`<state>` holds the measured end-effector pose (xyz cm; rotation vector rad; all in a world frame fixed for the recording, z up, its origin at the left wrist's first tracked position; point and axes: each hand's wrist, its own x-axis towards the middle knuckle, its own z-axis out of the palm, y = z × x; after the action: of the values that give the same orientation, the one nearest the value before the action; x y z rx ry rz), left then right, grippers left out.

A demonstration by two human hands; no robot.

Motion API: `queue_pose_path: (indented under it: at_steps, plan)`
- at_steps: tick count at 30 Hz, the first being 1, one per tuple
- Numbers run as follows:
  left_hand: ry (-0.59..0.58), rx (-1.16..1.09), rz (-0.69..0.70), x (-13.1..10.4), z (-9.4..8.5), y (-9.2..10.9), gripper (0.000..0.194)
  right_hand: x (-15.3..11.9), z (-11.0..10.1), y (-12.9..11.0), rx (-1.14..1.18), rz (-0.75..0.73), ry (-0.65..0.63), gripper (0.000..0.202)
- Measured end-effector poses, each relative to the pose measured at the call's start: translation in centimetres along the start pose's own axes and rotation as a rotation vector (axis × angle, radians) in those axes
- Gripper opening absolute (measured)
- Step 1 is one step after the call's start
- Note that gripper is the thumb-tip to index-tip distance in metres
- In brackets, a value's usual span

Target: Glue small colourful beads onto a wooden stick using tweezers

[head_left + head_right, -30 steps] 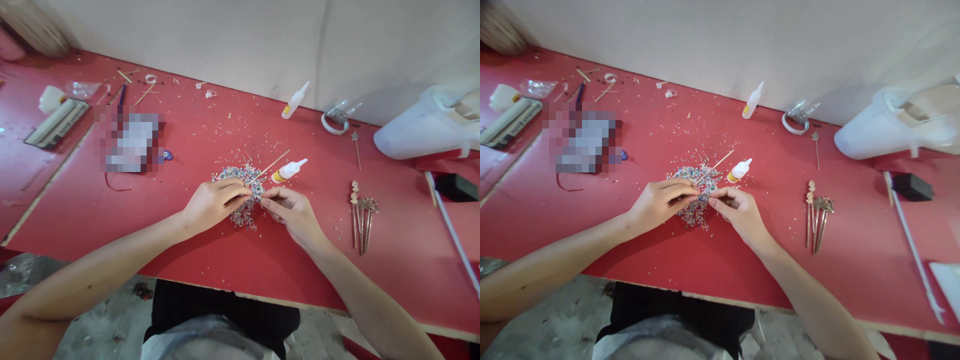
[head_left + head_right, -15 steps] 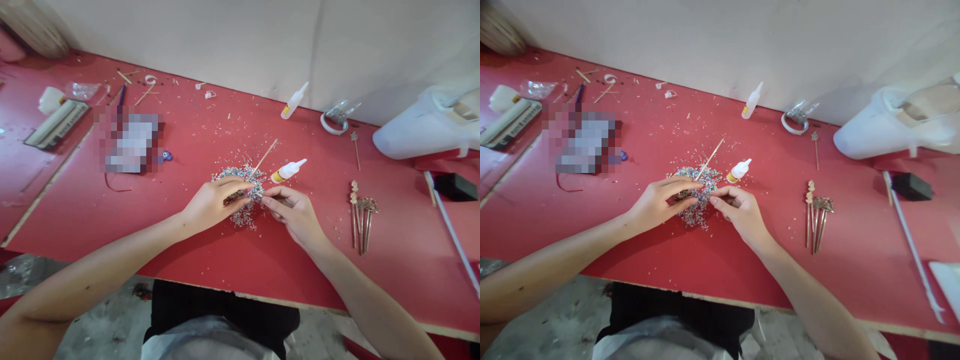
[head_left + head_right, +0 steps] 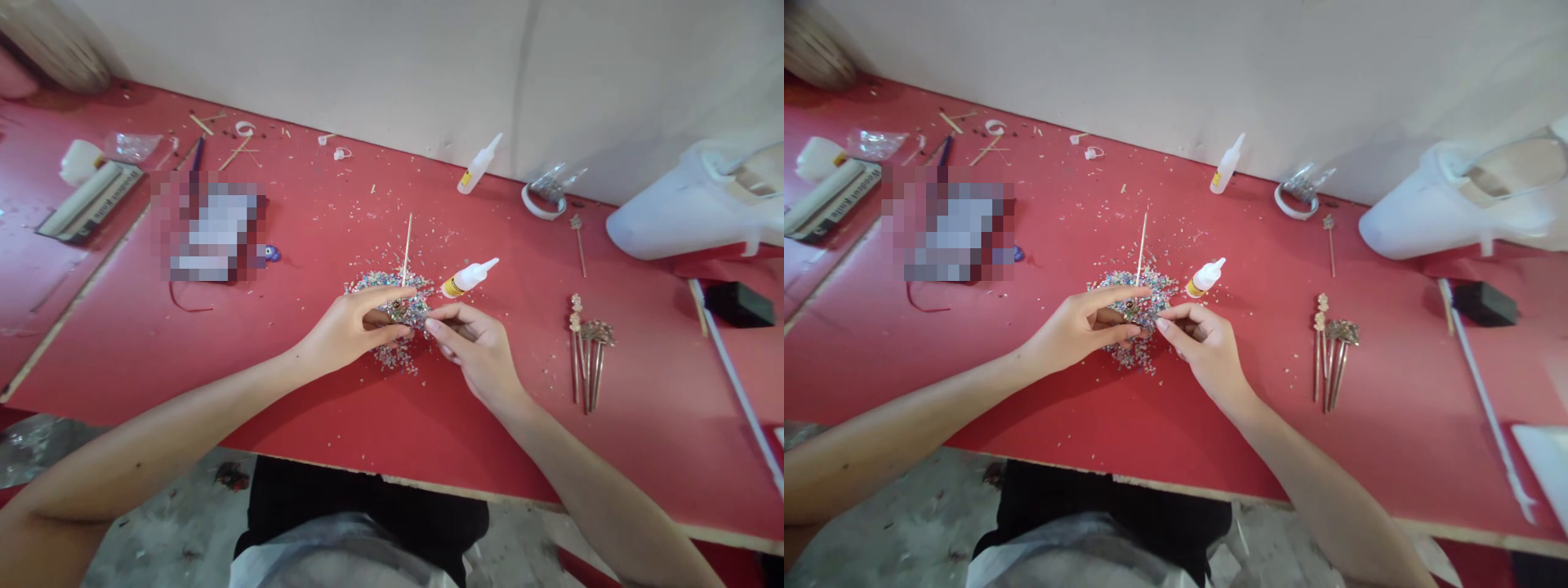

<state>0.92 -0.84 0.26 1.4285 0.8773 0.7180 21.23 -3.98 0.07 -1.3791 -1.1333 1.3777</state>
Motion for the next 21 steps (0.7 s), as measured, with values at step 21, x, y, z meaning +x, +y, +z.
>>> queue_pose_path:
  at_steps: [21]
  plan:
    - [-0.061,-0.198,-0.129,-0.05,-0.14,0.45,0.054,-0.30,-0.02,-0.11,-0.331,-0.241,0.049,0.011]
